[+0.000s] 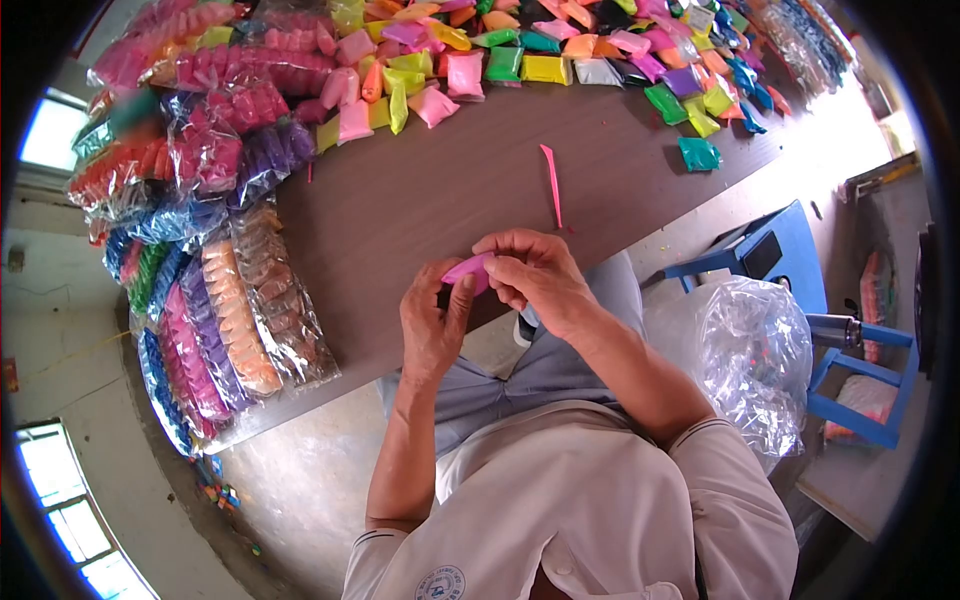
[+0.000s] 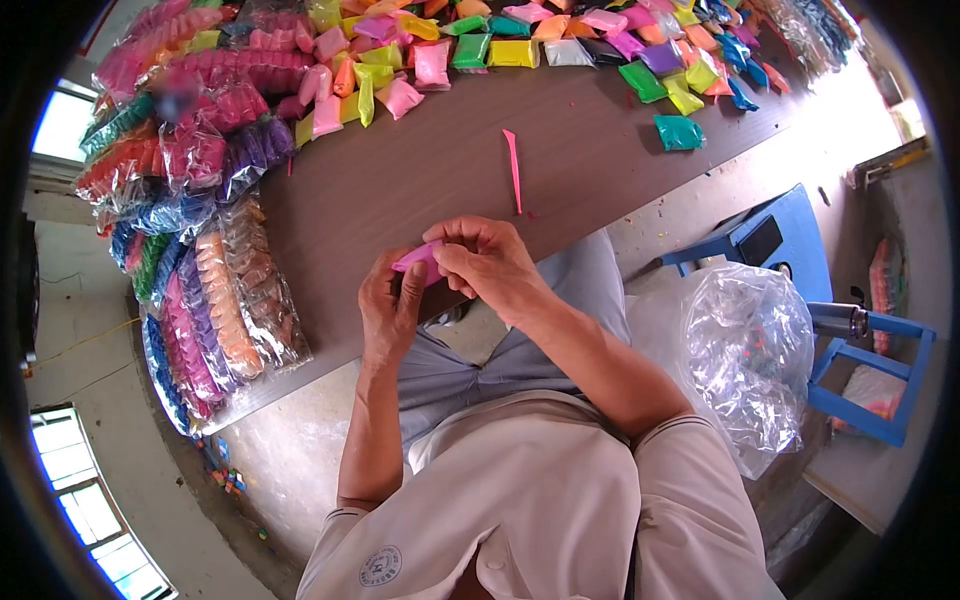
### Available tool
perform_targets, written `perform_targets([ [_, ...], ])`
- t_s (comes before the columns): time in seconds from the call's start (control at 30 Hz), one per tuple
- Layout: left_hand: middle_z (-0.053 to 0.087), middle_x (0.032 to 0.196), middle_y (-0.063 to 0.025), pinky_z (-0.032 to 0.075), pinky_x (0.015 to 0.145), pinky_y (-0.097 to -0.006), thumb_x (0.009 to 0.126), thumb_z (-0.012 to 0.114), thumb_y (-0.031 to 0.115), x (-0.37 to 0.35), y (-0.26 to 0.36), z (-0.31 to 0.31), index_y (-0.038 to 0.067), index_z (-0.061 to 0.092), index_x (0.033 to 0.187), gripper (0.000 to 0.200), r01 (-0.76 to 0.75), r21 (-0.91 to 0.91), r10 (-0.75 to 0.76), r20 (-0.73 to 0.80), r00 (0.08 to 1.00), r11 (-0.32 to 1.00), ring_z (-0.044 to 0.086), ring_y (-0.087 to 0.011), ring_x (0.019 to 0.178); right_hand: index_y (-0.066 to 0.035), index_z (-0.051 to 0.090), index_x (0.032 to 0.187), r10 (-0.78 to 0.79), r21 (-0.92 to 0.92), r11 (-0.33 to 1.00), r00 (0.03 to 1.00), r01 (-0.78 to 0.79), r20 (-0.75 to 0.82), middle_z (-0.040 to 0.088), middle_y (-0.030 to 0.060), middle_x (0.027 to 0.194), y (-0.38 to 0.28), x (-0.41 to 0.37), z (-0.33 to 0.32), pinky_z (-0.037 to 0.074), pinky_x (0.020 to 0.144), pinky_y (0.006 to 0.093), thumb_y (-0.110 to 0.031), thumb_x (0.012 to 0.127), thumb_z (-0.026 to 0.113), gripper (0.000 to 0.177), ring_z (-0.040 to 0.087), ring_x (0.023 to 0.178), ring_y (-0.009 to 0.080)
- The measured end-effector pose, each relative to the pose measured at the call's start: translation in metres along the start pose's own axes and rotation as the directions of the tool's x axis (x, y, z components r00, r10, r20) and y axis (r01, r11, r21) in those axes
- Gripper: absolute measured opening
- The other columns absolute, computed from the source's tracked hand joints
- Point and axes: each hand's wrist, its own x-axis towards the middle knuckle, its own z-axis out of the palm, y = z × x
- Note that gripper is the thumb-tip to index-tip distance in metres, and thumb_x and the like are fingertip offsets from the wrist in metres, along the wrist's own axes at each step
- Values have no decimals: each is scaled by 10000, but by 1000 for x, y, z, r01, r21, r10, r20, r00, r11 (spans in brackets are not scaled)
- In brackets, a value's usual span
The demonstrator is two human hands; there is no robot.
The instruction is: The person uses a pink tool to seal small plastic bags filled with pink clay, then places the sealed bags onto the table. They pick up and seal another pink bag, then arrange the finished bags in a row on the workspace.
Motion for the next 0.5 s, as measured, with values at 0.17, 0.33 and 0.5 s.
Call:
perform_targets([
  [0.17, 681, 944, -147, 515, 787, -348, 972, 696, 203, 1, 1, 1, -4, 676, 1079, 233, -14, 33, 15, -1, 1000, 999, 661, -279, 853, 11, 679, 1130, -8, -14, 1000, 1000, 8, -25, 627, 6, 773, -1, -2, 4, 425, 488, 205, -110, 970, 656, 203, 553, 597, 56],
  [0.33, 679, 956, -155, 517, 780, -364, 961, 704, 196, 1, -1, 2, 1, 679, 1067, 224, -85, 88, 86, -8, 996, 992, 661, -307, 853, 36, 714, 1003, -259, -603, 783, 961, 149, -99, 674, 13, 772, -5, 0, 2, 465, 535, 221, -140, 942, 677, 190, 598, 630, 57],
  [0.5, 679, 959, -153, 517, 753, -364, 941, 719, 162, 1, -2, 5, 2, 681, 1065, 206, -101, 85, 103, -11, 995, 991, 657, -306, 839, -13, 736, 920, -341, -823, 516, 938, 237, 57, 684, 74, 705, -28, 1, -1, 505, 580, 302, -125, 865, 699, 130, 664, 626, 152],
])
